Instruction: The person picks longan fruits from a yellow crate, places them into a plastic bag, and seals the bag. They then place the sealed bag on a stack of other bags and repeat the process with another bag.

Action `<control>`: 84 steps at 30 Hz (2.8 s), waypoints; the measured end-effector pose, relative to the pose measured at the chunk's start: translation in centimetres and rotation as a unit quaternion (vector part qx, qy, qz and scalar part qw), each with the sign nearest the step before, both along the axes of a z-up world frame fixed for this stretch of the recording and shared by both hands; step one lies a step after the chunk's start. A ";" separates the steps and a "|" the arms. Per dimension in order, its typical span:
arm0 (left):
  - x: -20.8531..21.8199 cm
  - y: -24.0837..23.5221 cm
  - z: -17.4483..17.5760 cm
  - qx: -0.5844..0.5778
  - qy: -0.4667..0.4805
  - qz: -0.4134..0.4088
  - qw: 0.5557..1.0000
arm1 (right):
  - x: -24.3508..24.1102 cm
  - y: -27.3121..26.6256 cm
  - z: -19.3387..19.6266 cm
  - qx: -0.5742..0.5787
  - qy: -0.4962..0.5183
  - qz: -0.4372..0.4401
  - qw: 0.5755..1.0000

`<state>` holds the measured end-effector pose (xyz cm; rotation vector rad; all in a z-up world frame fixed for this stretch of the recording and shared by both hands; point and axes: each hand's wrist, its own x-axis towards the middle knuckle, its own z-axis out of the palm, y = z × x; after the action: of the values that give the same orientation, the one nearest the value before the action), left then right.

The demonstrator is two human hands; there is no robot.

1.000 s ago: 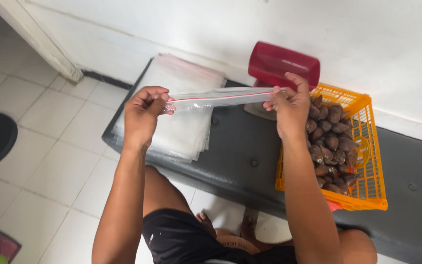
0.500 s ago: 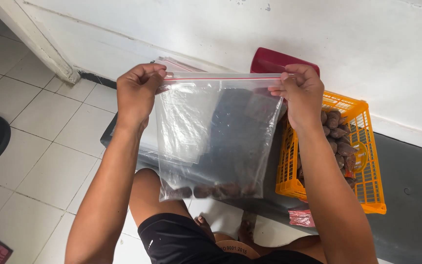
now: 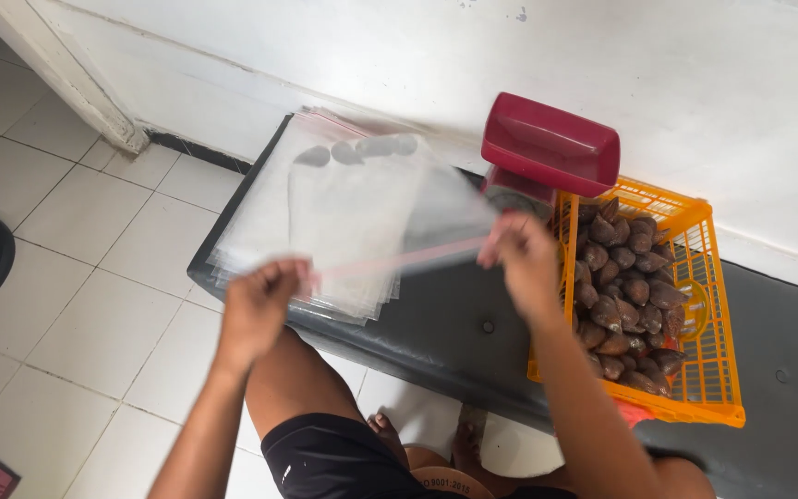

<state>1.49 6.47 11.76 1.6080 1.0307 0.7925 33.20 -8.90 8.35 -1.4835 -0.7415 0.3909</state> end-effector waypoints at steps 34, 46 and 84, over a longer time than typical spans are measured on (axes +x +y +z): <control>14.8 12.3 -17.7 0.179 0.511 -0.197 0.817 | -0.9 18.5 -15.6 -0.469 -0.385 0.189 0.772; 17.5 14.3 -17.1 0.170 0.566 -0.211 0.779 | 0.5 20.8 -16.7 -0.505 -0.438 0.178 0.723; 18.3 14.1 -14.8 0.143 0.580 -0.228 0.769 | -0.1 21.4 -10.9 -0.572 -0.364 0.218 0.702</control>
<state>19.76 20.56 -3.06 2.5513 1.2440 -0.5517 33.11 12.49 -2.53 -2.7240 -1.6884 0.7016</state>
